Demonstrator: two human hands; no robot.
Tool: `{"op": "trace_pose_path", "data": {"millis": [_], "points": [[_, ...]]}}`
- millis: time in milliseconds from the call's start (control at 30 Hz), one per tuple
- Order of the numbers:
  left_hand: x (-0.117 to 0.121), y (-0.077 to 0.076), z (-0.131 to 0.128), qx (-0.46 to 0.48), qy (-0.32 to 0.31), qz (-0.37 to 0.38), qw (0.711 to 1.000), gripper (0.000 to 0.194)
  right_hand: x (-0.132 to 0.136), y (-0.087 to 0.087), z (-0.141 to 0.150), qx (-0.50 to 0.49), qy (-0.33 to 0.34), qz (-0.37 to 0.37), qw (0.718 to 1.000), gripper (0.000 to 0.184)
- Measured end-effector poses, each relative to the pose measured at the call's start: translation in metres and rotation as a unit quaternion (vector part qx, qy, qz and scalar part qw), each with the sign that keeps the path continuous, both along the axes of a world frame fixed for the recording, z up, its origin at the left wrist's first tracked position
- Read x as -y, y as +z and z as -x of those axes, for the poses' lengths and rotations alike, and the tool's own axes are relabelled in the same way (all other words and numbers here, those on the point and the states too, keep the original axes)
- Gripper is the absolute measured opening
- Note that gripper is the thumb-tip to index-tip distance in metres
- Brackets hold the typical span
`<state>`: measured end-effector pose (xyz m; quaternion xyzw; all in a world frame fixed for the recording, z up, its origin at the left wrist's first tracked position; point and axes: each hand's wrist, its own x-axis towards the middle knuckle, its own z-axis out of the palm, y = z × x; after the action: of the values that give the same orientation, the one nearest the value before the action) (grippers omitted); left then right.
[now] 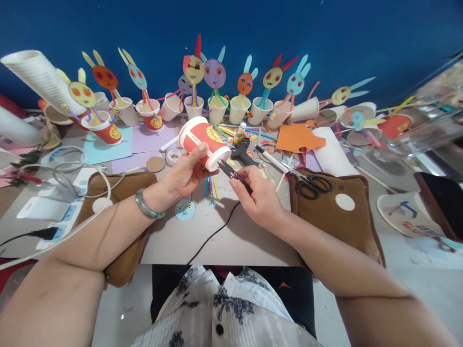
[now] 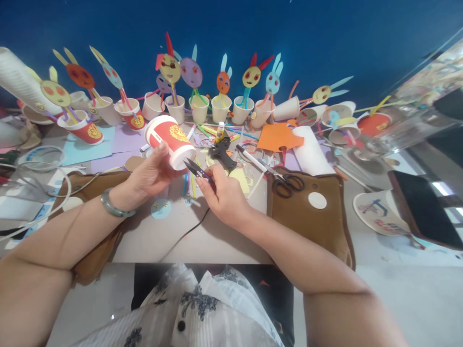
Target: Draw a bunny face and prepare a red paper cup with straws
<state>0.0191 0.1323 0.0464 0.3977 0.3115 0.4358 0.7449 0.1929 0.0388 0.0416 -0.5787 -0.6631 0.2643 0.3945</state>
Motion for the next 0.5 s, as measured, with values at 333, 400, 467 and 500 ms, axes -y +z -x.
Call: {"op": "trace_pose_path", "data": {"millis": [333, 400, 467, 500], "points": [[0.0001, -0.003, 0.0004, 0.007, -0.008, -0.022, 1.0, 0.052, -0.0001, -0.0017, -0.0001, 0.007, 0.0, -0.011, 1.0, 0.016], [-0.0003, -0.0048, 0.0003, 0.013, -0.009, -0.024, 1.0, 0.052, -0.0002, -0.0016, -0.0001, 0.004, 0.0, -0.014, 1.0, 0.016], [-0.0007, -0.0061, 0.0003, 0.016, -0.012, -0.025, 0.999, 0.053, 0.0, -0.0014, 0.0, 0.001, 0.001, -0.013, 1.0, 0.016], [-0.0007, -0.0064, 0.0003, 0.017, -0.013, -0.025, 0.999, 0.054, 0.0002, -0.0013, 0.0, -0.001, 0.001, -0.012, 1.0, 0.017]]}}
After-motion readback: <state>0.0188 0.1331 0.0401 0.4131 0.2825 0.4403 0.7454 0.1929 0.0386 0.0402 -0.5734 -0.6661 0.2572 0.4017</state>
